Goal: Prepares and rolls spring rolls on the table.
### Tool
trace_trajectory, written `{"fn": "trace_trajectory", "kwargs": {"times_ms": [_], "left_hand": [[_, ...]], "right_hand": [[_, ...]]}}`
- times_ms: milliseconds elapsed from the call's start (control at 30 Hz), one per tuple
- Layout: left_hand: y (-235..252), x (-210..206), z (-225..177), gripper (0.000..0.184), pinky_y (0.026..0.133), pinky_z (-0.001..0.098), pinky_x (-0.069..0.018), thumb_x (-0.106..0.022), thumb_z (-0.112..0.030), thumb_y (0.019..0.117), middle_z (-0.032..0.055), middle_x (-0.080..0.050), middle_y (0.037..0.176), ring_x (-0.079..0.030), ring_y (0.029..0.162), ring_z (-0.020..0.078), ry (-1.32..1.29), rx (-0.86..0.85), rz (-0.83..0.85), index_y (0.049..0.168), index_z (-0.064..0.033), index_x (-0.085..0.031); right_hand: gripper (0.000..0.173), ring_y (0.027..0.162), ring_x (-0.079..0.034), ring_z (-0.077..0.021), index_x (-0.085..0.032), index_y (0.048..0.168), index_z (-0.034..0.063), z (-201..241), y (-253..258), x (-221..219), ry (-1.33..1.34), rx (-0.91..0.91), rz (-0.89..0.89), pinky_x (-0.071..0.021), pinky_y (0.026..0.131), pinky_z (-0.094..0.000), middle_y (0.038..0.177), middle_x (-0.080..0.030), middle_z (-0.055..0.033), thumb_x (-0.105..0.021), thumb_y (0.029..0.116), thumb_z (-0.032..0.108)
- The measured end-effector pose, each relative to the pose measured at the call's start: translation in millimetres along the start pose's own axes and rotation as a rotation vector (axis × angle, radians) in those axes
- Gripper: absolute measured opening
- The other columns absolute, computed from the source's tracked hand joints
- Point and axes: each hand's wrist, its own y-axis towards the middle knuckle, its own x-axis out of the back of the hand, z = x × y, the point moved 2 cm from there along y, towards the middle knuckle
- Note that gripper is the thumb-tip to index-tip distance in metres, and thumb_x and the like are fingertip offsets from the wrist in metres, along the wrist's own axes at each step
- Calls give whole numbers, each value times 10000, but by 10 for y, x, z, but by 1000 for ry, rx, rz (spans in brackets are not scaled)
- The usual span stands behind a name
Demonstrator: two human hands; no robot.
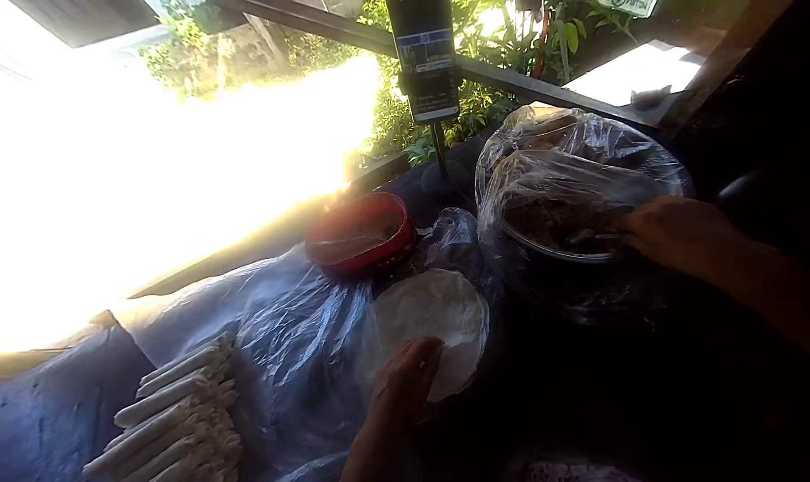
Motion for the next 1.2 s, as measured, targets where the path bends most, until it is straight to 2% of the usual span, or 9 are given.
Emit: {"fn": "trace_trajectory", "kwargs": {"times_ms": [200,267,333,433,600,733,900,1067,1200], "left_hand": [[-121,-163,120,253,827,271,-568,-535,-231,1031,59,-747,910,-715,890,185,138,-253,-121,963,-77,-724],[-175,-189,145,240,872,267,-553,-545,-282,1043,56,-742,959,-702,952,186,143,-307,-115,1013,-102,-702],[-211,-197,162,243,909,285,-531,-555,-339,1040,50,-733,1019,-682,1021,189,157,-327,-106,1078,-135,-680],[-233,-172,172,212,955,317,-523,-559,-302,1047,54,-723,1086,-662,1104,201,144,-336,-64,1102,-151,-698],[-246,-104,113,164,965,273,-515,-546,-197,1047,51,-738,1013,-677,1068,167,139,-353,-90,1043,-128,-695],[-294,-101,131,161,1005,270,-489,-537,-201,1050,56,-726,1030,-655,1109,175,128,-346,-86,1055,-123,-678],[-359,-130,171,191,1045,258,-461,-525,-266,1063,63,-707,1086,-631,1167,170,141,-312,-80,1086,-125,-651],[-363,-129,177,195,1033,261,-459,-527,-266,1062,53,-715,1070,-635,1144,164,158,-314,-69,1065,-134,-670],[-372,-139,189,189,1029,261,-457,-526,-256,1056,45,-717,1068,-636,1136,156,171,-304,-69,1061,-136,-671]], "right_hand": [[37,877,-687,-426,-709,900,-35,-33,-18,-20,-47,174,-217,-538,697,-555,862,-690,-208,-698,912,-1],[55,878,-686,-440,-696,962,-50,-34,-65,20,-28,142,-224,-542,707,-571,908,-688,-228,-671,931,-13],[83,806,-692,-424,-685,1016,-39,-38,-112,65,-26,101,-218,-548,637,-561,937,-678,-222,-658,950,2],[73,738,-688,-387,-662,1013,-28,-55,-159,87,-19,87,-228,-544,577,-519,935,-662,-198,-655,942,-12],[150,817,-684,-377,-681,1080,-43,-39,-176,35,114,159,-266,-578,681,-500,948,-637,-206,-635,940,-66],[312,787,-688,-350,-735,1178,24,-23,-84,-42,242,248,-368,-582,674,-465,961,-662,-192,-603,930,-112],[333,791,-694,-347,-722,1227,35,64,0,-95,293,243,-337,-586,667,-466,1004,-667,-194,-603,942,-90],[310,658,-655,-265,-728,1178,17,165,-209,-30,390,239,-426,-538,540,-396,878,-650,-133,-611,897,-42],[276,618,-638,-223,-746,1128,56,168,-302,-87,396,205,-366,-523,511,-372,848,-651,-92,-596,902,1]]}}
